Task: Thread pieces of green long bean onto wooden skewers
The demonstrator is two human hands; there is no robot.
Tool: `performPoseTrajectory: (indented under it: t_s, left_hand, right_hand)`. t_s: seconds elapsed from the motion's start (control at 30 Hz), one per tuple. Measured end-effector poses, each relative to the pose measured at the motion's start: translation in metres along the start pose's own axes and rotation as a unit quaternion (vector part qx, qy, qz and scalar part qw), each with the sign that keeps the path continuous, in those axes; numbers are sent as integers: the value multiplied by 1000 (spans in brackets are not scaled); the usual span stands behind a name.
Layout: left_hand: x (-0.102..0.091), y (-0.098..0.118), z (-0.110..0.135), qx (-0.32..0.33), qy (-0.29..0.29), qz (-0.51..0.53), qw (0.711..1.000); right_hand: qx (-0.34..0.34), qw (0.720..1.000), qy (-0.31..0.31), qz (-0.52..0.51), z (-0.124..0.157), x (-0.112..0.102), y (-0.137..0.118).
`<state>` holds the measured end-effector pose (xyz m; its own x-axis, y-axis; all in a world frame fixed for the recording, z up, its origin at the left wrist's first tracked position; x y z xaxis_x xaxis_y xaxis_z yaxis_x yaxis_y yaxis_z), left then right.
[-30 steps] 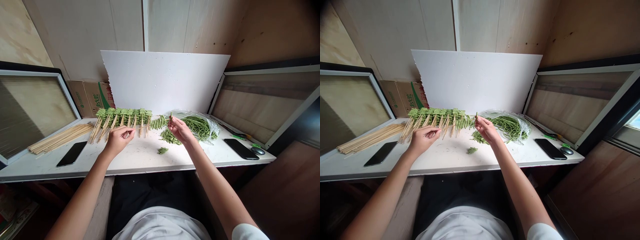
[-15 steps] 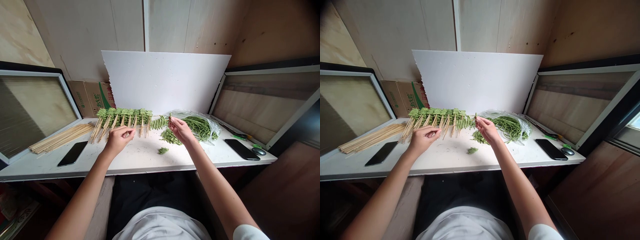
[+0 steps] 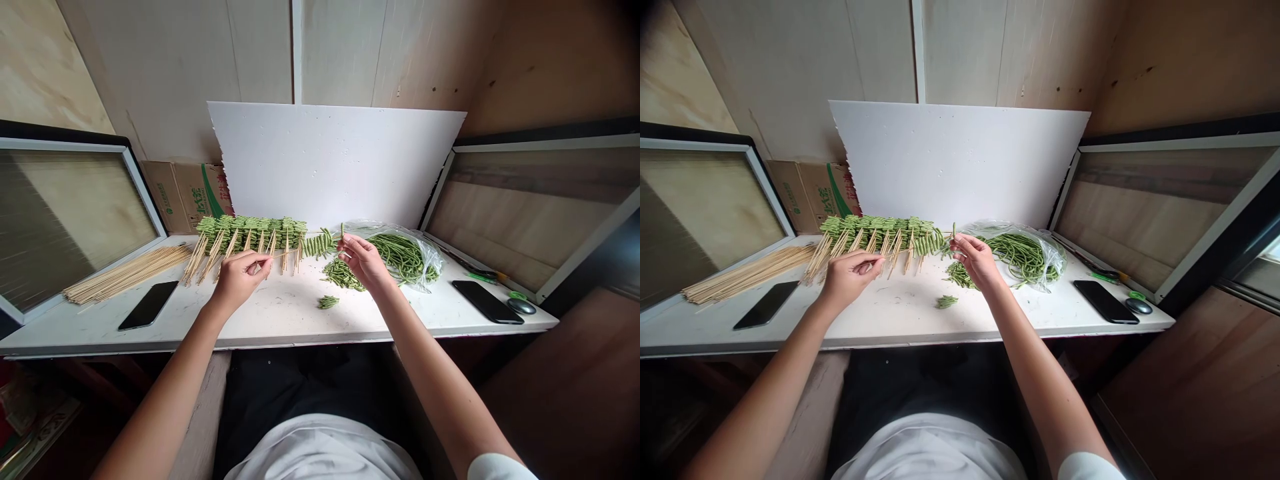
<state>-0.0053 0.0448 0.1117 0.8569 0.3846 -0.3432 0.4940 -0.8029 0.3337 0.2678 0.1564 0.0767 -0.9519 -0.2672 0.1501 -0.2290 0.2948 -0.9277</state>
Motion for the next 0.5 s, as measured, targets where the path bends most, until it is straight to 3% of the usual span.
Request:
performPoseTrajectory:
  t_s: [0.5]
  left_hand:
    - [1, 16, -3, 36, -31, -6, 999]
  right_hand:
    - [4, 999, 20, 34, -4, -7, 6]
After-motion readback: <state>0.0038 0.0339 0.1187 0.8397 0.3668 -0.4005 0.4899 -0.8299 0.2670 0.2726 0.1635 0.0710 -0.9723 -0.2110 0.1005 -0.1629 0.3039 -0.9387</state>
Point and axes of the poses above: each hand's wrist, its own z-axis away from the middle knuckle, its own x-axis out of the palm, y = z × x, the point moved 9 cm from there along -z, towards the middle knuckle, and after that the axes turned 15 degrees about z, right-handed, at the moved point
